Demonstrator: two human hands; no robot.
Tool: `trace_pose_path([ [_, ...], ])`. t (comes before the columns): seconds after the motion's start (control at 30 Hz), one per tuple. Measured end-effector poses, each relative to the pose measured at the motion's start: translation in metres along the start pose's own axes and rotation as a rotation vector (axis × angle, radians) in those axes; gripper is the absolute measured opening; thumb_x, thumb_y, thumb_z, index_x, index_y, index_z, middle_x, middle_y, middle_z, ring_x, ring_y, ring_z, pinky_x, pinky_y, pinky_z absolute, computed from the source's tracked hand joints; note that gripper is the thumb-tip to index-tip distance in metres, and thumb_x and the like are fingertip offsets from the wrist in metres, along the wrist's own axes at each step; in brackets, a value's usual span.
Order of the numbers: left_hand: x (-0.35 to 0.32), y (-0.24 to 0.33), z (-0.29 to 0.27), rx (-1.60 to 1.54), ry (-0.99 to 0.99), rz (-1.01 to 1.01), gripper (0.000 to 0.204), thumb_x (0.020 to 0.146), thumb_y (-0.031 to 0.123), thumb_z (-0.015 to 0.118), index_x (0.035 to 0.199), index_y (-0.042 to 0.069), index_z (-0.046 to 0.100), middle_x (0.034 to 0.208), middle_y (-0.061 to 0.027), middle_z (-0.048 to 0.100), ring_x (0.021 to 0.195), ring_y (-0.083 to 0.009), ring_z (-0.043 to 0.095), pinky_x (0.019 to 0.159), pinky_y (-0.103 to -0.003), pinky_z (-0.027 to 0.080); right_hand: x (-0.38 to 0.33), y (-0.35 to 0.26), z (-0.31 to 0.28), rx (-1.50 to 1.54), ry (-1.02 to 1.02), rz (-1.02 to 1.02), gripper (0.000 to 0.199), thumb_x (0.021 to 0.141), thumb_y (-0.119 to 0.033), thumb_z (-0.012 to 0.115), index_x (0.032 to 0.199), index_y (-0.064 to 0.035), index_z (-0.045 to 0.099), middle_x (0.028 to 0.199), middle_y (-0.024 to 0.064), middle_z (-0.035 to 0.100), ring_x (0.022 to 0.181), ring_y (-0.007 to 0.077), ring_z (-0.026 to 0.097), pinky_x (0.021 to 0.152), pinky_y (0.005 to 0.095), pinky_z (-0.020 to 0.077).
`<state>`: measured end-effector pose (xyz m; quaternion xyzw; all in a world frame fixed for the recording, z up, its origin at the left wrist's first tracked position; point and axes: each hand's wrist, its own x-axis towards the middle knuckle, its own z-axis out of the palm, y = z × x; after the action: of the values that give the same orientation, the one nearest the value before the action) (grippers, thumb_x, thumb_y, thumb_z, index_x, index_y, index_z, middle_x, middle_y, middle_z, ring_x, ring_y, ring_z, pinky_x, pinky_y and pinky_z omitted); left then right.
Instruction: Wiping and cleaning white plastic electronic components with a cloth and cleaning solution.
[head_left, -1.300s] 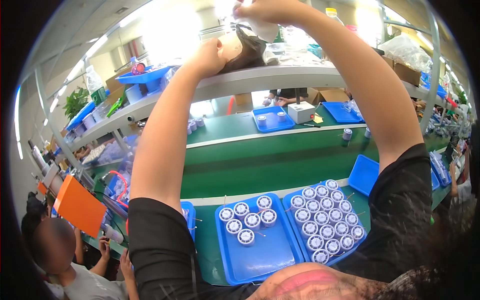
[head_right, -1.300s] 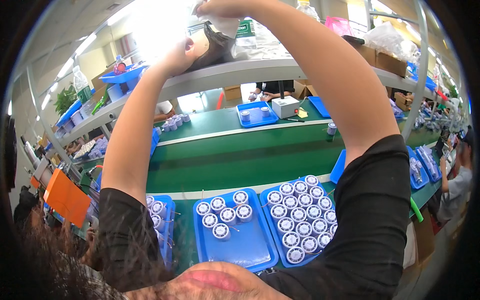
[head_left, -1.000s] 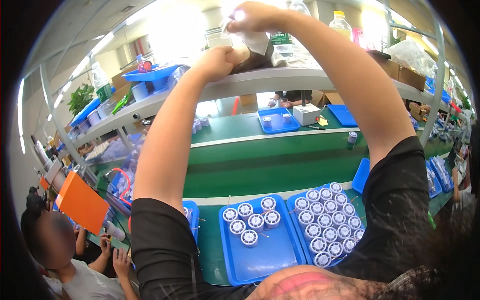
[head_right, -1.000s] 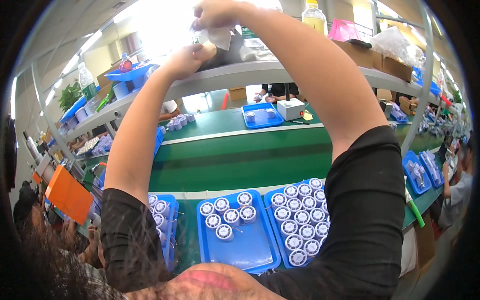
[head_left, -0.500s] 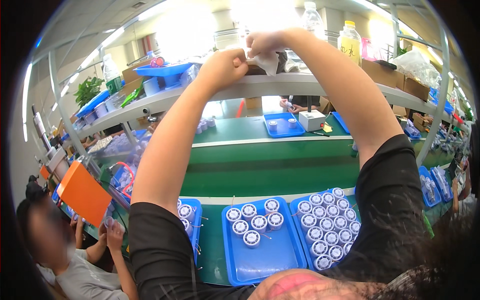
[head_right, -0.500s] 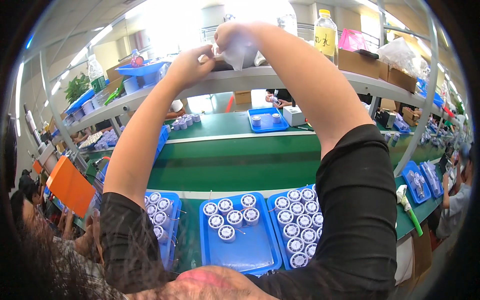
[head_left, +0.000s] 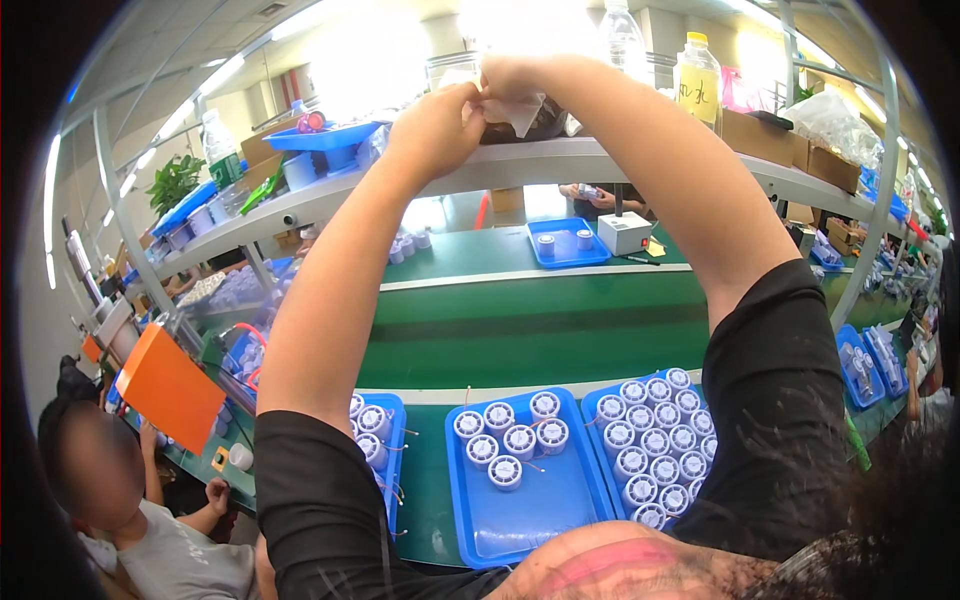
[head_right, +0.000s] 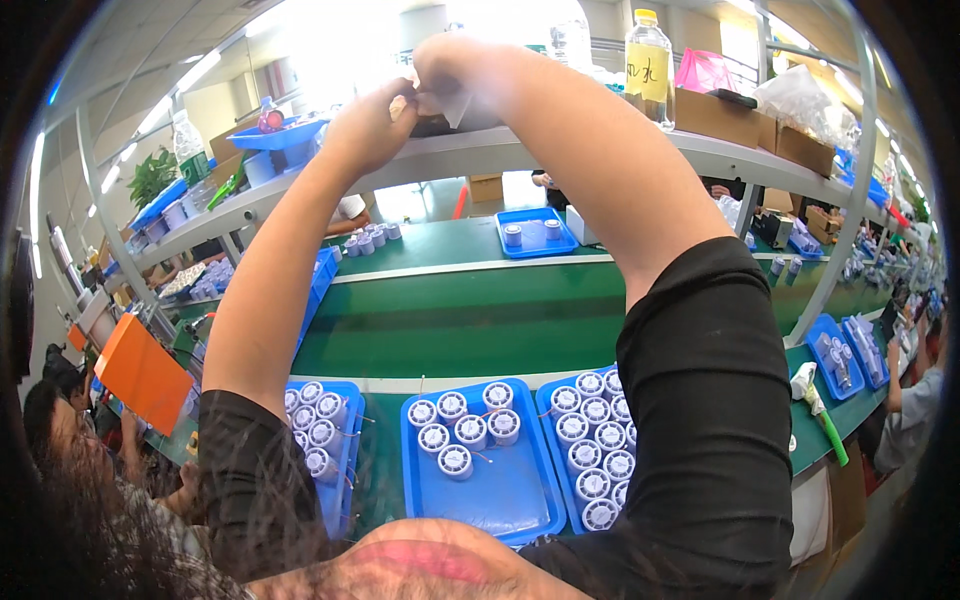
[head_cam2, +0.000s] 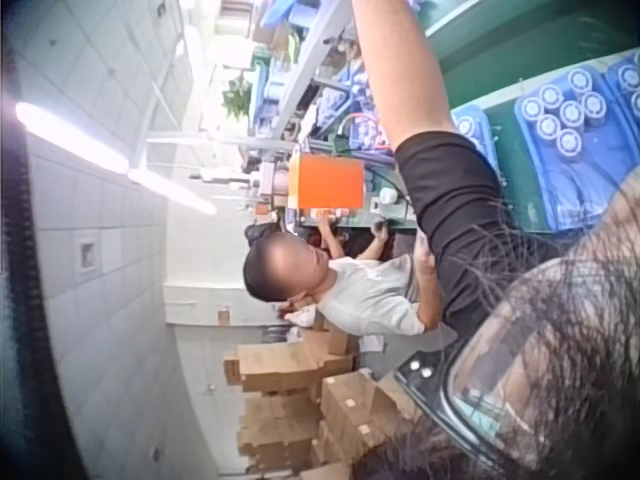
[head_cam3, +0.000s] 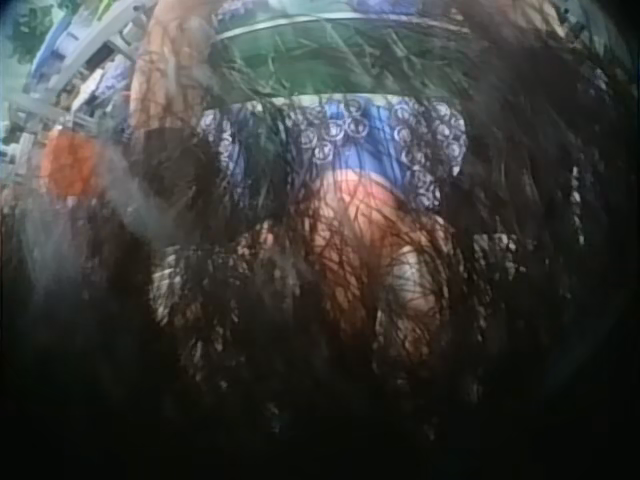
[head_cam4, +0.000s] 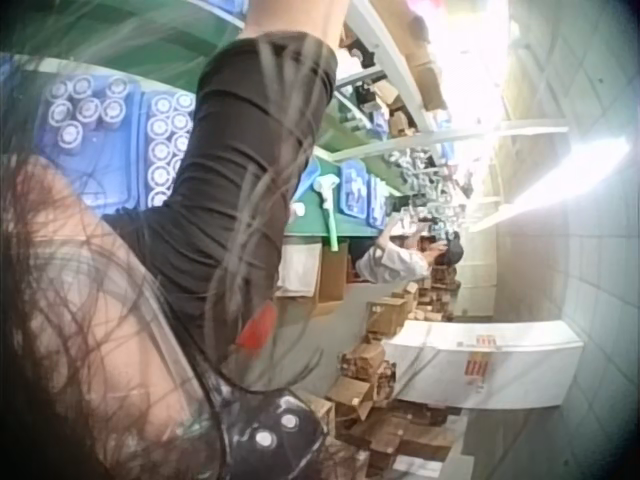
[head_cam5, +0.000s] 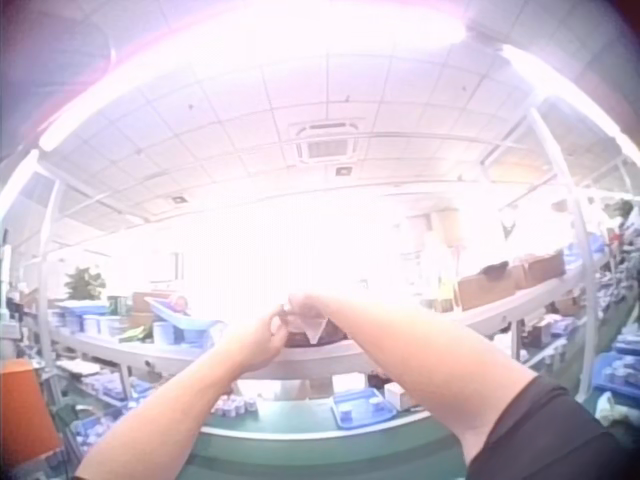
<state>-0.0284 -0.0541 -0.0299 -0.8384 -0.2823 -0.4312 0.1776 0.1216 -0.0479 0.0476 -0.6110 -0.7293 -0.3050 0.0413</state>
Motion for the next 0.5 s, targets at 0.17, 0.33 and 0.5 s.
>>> trace_pose_path([
  [0.17,-0.004,0.004,0.006,0.01,0.146,0.111,0.019,0.087,0.02,0.051,0.099,0.008,0.06,0.095,-0.0132,0.067,0.087,-0.0356,0.063,0.076,-0.045,0.049,0.001,-0.001,0.009,0.012,0.175,0.041,0.026,0.072,-0.025,0.071,0.089,-0.0054,0.074,0.09,0.0158,0.07,0.083,0.0285,0.068,0.074,0.0391,0.0533],
  [0.33,-0.001,0.001,0.008,0.158,0.058,0.044,0.024,0.087,0.018,0.048,0.107,0.008,0.055,0.096,-0.0186,0.066,0.088,-0.0389,0.063,0.078,-0.047,0.049,0.003,0.016,-0.004,0.406,0.223,-0.07,0.027,0.078,-0.023,0.068,0.094,-0.0007,0.069,0.083,0.0135,0.068,0.073,0.0237,0.065,0.065,0.035,0.0512],
  [0.5,0.015,-0.004,0.024,0.095,0.008,-0.071,0.039,0.087,0.019,0.046,0.125,0.009,0.046,0.104,-0.0257,0.064,0.097,-0.0438,0.061,0.085,-0.05,0.046,0.005,0.06,0.005,0.842,0.484,-0.113,0.019,0.079,-0.018,0.064,0.088,-0.0012,0.069,0.073,0.0103,0.066,0.064,0.0197,0.061,0.059,0.0356,0.0494],
])
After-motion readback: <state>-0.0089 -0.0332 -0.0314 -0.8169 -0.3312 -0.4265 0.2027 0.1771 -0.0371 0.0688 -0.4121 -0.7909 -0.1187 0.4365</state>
